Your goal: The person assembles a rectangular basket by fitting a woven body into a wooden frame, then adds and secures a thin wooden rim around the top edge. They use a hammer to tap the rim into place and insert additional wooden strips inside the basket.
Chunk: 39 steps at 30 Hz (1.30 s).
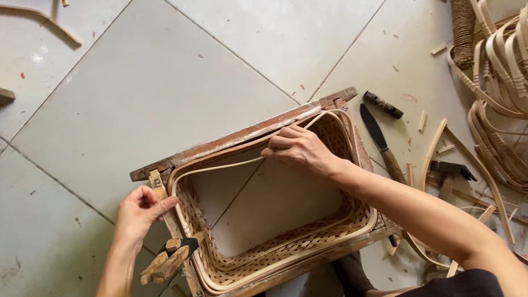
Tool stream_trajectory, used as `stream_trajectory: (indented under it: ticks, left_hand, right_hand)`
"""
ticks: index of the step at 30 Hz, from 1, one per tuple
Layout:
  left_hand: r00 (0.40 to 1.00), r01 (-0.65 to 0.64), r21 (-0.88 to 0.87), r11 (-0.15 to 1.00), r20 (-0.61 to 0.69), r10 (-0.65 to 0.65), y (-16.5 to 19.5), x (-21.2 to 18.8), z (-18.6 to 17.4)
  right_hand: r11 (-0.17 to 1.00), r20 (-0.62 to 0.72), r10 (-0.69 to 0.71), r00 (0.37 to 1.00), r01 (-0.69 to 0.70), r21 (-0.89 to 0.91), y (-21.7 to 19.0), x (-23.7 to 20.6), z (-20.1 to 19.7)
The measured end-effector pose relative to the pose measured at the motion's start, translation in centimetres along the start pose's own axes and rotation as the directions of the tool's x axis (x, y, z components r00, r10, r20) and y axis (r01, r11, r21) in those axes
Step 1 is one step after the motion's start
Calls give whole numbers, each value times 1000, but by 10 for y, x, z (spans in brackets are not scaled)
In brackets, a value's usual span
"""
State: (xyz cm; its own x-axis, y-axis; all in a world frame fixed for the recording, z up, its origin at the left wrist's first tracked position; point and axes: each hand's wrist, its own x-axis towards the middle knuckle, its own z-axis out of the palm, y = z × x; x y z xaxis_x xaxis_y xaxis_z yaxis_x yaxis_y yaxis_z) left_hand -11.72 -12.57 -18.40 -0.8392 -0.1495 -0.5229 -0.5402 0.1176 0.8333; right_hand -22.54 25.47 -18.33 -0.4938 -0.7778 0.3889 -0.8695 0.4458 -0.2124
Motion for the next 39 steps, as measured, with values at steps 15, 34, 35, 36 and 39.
stream_trajectory:
  ticks: [15,34,35,36,39]
  left_hand:
    - [997,71,349,934,-63,-52,14,11,-3]
    - [946,-309,-247,918,-183,269,140,-110,61]
    - [935,-353,-109,929,-85,345,136,-120,96]
    - [821,-540,267,798,-43,570,131,-114,128]
    - [638,-648,601,468,93,764,92,-67,196]
  right_hand:
    - [1000,23,-15,1000,15,-15,-3,-2,2]
    - [993,-107,51,993,-62,-101,-16,3,7]
    - [989,-89,49,995,-60,-134,-18,3,6]
    - [993,-119,53,991,-66,-102,-19,1,6]
    - [995,-156,90,984,-97,-36,-23,-5,4]
